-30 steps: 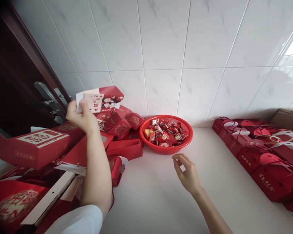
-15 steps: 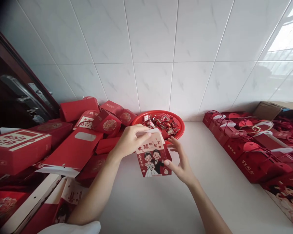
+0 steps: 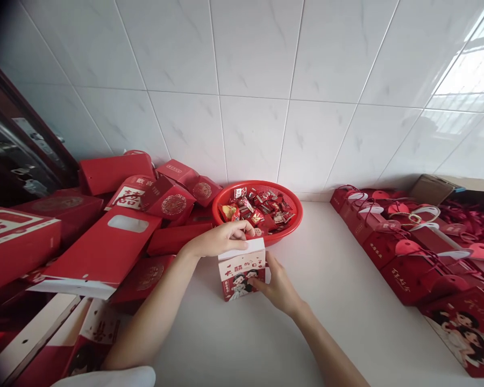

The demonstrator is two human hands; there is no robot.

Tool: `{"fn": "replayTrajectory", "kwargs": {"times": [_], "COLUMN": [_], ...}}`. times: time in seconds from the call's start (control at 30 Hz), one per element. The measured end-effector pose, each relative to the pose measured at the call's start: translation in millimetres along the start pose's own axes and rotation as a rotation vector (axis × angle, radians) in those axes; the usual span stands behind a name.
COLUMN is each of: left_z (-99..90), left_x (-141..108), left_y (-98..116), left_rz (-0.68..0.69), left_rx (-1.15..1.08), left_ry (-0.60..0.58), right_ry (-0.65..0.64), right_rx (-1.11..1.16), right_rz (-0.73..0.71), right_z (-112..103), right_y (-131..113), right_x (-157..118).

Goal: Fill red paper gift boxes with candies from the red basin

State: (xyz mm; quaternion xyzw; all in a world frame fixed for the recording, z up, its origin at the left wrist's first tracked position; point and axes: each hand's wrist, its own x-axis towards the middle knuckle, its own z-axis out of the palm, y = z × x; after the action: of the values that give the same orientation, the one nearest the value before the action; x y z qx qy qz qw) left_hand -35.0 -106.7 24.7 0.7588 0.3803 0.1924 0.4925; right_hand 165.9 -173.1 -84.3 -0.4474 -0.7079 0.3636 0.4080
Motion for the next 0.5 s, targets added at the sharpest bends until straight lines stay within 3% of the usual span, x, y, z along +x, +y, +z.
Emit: {"fn": "replayTrajectory", "kwargs": {"times": [0.13, 0.27, 0.4, 0.5], "left_z": [-2.3, -2.1, -0.7, 0.0], "left_x": [9.3, 11.6, 8.9, 4.5], "left_y": [-11.9, -16.0, -12.1, -5.6], "left_rz": [-0.001, 0.026, 0.102, 0.119], "left_rx": [-0.114, -0.11, -0.11, -0.138], "left_ry": [-0.097, -0.109, -0.123, -0.155], "right_ry": [-0.044, -0.096, 0.174, 0.335], "right_rx": [-0.028, -0.011, -0.005, -0.088], "right_rz": [0.006, -0.105, -0.175, -0.165], "right_z": [-1.5, -21.0, -46.8, -65.9], "right_y": [2.2, -6.6, -22.9, -27.4], "right_x": [1.1, 5.4, 24.3, 56.5]}}
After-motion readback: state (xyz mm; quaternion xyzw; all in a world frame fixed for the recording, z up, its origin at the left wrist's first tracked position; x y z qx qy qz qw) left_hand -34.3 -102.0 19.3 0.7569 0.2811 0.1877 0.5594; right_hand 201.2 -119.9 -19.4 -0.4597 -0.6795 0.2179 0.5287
